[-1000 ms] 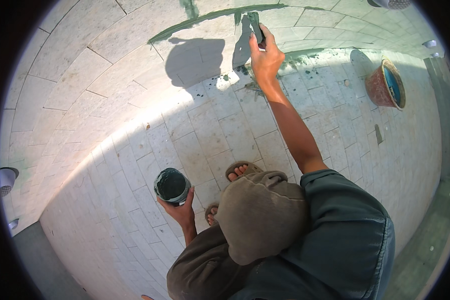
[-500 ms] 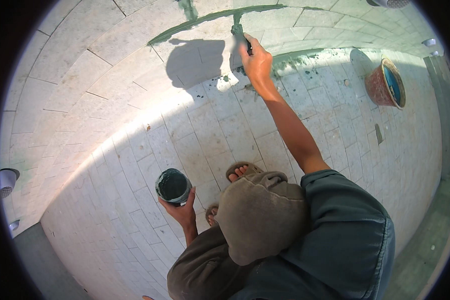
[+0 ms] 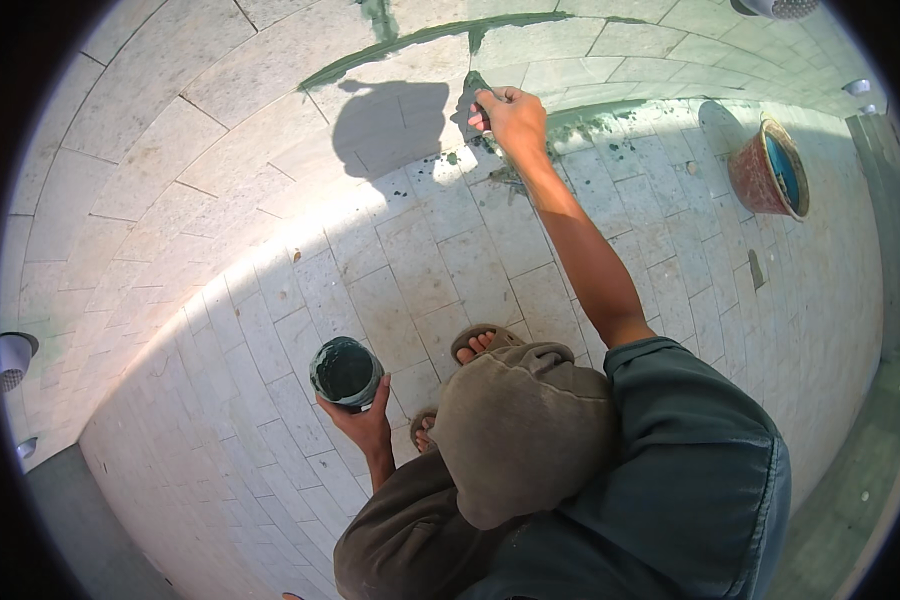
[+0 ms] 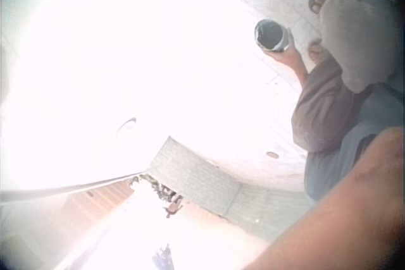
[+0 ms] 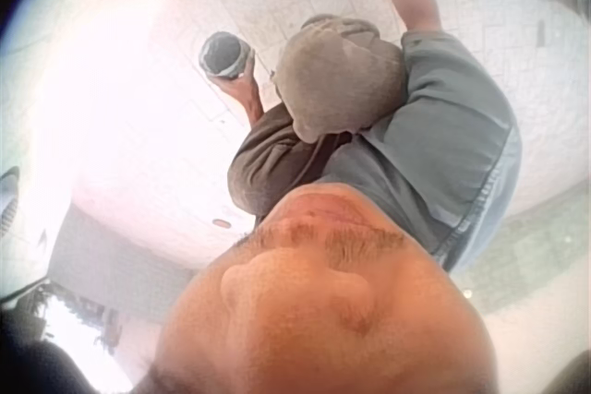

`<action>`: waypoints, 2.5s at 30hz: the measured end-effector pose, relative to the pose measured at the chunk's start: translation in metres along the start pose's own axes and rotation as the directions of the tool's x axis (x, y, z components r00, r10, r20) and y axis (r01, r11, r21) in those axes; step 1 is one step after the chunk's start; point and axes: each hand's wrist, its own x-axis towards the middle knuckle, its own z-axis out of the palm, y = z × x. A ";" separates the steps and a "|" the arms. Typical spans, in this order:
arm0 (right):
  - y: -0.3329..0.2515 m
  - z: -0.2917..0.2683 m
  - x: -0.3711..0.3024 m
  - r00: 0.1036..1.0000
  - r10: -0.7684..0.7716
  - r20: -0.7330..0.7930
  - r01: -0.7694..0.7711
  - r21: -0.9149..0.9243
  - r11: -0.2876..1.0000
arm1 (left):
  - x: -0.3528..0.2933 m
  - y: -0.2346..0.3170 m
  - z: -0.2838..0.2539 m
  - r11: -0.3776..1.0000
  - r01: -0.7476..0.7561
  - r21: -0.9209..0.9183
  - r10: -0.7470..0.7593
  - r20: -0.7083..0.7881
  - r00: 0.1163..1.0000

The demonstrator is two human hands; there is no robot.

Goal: The person applies green grout into the joints of a tiled pool wall using a small hand spreader, repeatedly dipping the tool into a small container of grout.

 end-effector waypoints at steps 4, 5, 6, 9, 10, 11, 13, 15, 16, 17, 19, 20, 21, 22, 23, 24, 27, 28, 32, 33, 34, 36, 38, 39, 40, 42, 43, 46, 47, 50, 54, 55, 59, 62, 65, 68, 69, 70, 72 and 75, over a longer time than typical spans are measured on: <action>0.001 0.004 0.003 0.999 -0.043 -0.019 0.046 0.155 0.987 | 0.000 0.001 0.000 1.000 -0.016 0.012 0.016 -0.002 1.000; 0.001 0.006 0.002 0.999 -0.050 -0.021 0.053 0.182 0.982 | 0.000 0.002 0.000 1.000 -0.013 0.020 0.013 -0.002 1.000; 0.000 0.008 0.003 0.998 -0.050 -0.023 0.054 0.219 0.974 | 0.000 0.002 0.000 1.000 -0.011 0.027 0.011 -0.002 1.000; -0.001 0.009 0.010 0.999 -0.047 -0.025 0.052 0.322 0.945 | 0.000 0.002 0.000 1.000 -0.011 0.025 0.011 0.001 1.000; -0.003 0.010 0.012 0.999 -0.042 -0.019 0.046 0.355 0.934 | 0.000 0.003 0.000 1.000 -0.014 0.023 0.014 0.002 1.000; -0.004 0.010 0.013 0.999 -0.038 -0.013 0.040 0.387 0.921 | 0.000 0.003 0.001 1.000 -0.017 0.020 0.017 0.004 1.000; -0.008 0.010 0.014 1.000 -0.011 -0.007 0.013 0.469 0.883 | 0.001 0.003 0.001 1.000 -0.020 0.014 0.020 0.005 1.000; -0.013 0.010 0.015 0.999 0.035 0.010 -0.034 0.550 0.834 | 0.001 0.003 0.000 1.000 -0.021 0.005 0.021 0.004 1.000; -0.014 0.009 0.017 0.998 0.065 0.022 -0.066 0.590 0.805 | 0.001 0.002 0.000 1.000 -0.005 -0.007 0.005 0.004 1.000; -0.015 0.008 0.019 0.995 0.095 0.036 -0.097 0.629 0.772 | 0.000 0.001 0.000 1.000 0.011 -0.019 -0.011 0.004 1.000; -0.016 0.005 0.023 0.986 0.147 0.073 -0.157 0.686 0.710 | 0.000 0.000 -0.001 0.999 0.034 -0.031 -0.034 0.002 0.999; -0.016 0.004 0.024 0.981 0.172 0.093 -0.187 0.713 0.676 | 0.000 0.000 -0.001 0.999 0.040 -0.032 -0.040 0.001 0.999; -0.016 0.003 0.024 0.979 0.180 0.099 -0.194 0.736 0.649 | 0.000 0.000 -0.001 0.998 0.047 -0.032 -0.047 0.000 0.999; -0.017 0.003 0.024 0.977 0.188 0.105 -0.201 0.758 0.621 | 0.000 -0.001 -0.001 0.998 0.045 -0.034 -0.045 -0.001 0.999; -0.019 0.002 0.023 0.974 0.196 0.112 -0.208 0.778 0.592 | 0.000 -0.002 -0.001 0.998 0.042 -0.035 -0.042 -0.001 0.999; -0.020 0.002 0.023 0.978 0.178 0.110 -0.195 0.789 0.583 | 0.001 -0.002 -0.001 0.999 0.040 -0.036 -0.040 -0.001 0.999; -0.033 0.003 0.020 0.985 0.137 0.106 -0.165 0.809 0.563 | 0.000 -0.006 -0.004 0.999 0.041 -0.025 -0.041 -0.006 0.999; -0.037 0.003 0.019 0.987 0.129 0.101 -0.157 0.810 0.565 | 0.000 -0.007 -0.004 0.999 0.042 -0.026 -0.042 -0.006 0.999; -0.040 0.001 0.016 0.988 0.120 0.096 -0.148 0.801 0.580 | 0.001 -0.004 -0.001 0.999 0.024 -0.029 -0.024 -0.014 1.000; -0.039 -0.001 0.015 0.993 0.083 0.088 -0.121 0.788 0.603 | 0.001 -0.003 0.000 0.999 0.014 -0.030 -0.014 -0.017 1.000; -0.040 -0.003 0.011 0.995 0.047 0.084 -0.095 0.776 0.623 | 0.001 -0.003 -0.001 1.000 0.013 -0.020 -0.013 -0.022 1.000; -0.041 -0.002 0.004 0.999 -0.042 0.033 0.004 0.730 0.683 | 0.001 -0.004 -0.004 1.000 0.012 0.002 -0.012 -0.031 0.999; -0.048 -0.003 0.000 0.985 -0.161 -0.059 0.161 0.643 0.749 | 0.001 -0.004 -0.003 1.000 0.014 -0.006 -0.014 -0.032 0.999; -0.048 -0.002 0.000 0.957 -0.258 -0.132 0.288 0.531 0.797 | 0.001 -0.004 -0.004 1.000 0.015 -0.009 -0.015 -0.035 0.999; -0.045 -0.002 0.001 0.912 -0.361 -0.194 0.410 0.400 0.820 | 0.001 -0.004 -0.003 1.000 0.009 -0.007 -0.009 -0.029 1.000; -0.038 -0.002 0.002 0.792 -0.553 -0.257 0.585 0.065 0.808 | 0.001 -0.002 -0.002 1.000 -0.003 -0.001 0.003 -0.019 1.000; -0.030 -0.003 0.003 0.726 -0.640 -0.252 0.629 -0.132 0.766 | 0.001 -0.003 -0.001 1.000 -0.008 -0.006 0.008 -0.017 1.000; -0.009 -0.003 0.011 0.543 -0.813 -0.211 0.670 -0.474 0.571 | 0.001 -0.003 -0.001 1.000 -0.016 -0.004 0.016 -0.014 1.000; -0.005 -0.002 0.012 0.483 -0.857 -0.180 0.674 -0.549 0.495 | 0.001 -0.004 -0.003 1.000 -0.013 0.000 0.013 -0.019 1.000; 0.016 -0.003 0.022 0.371 -0.925 -0.086 0.689 -0.642 0.336 | 0.000 -0.002 -0.002 1.000 -0.011 0.005 0.011 -0.013 1.000; 0.034 0.001 0.029 0.349 -0.937 -0.009 0.667 -0.700 0.255 | 0.000 0.000 -0.002 1.000 -0.006 -0.017 0.006 -0.012 1.000; 0.039 0.000 0.027 0.401 -0.916 0.012 0.639 -0.720 0.271 | -0.001 -0.001 -0.003 1.000 -0.009 0.001 0.009 -0.012 1.000; 0.062 -0.007 0.023 0.568 -0.819 0.081 0.563 -0.763 0.316 | -0.001 0.000 -0.001 1.000 -0.004 0.021 0.005 -0.013 1.000; 0.068 -0.010 0.017 0.665 -0.742 0.082 0.552 -0.723 0.415 | -0.001 0.000 -0.001 1.000 -0.004 0.011 0.004 -0.012 1.000; 0.062 -0.007 0.001 0.852 -0.520 0.056 0.436 -0.625 0.647 | -0.002 0.001 -0.002 1.000 0.000 0.019 0.000 -0.011 1.000; 0.038 -0.001 -0.003 0.983 -0.184 0.012 0.183 -0.208 0.961 | -0.002 0.003 -0.002 1.000 -0.007 0.016 0.008 -0.012 1.000; 0.031 0.001 -0.004 0.997 -0.065 0.029 0.065 -0.001 0.998 | -0.002 0.004 -0.002 1.000 -0.012 0.012 0.012 -0.012 1.000; 0.026 0.002 -0.003 0.999 -0.039 0.037 0.036 0.100 0.994 | -0.002 0.004 -0.001 1.000 -0.010 0.015 0.010 -0.010 1.000; 0.014 0.004 0.003 0.998 0.009 0.061 -0.026 0.296 0.955 | -0.003 0.005 0.000 1.000 -0.005 0.022 0.005 -0.008 1.000; -0.002 0.009 0.006 0.997 0.023 0.068 -0.050 0.418 0.907 | -0.002 0.002 0.000 1.000 -0.013 0.011 0.013 -0.003 1.000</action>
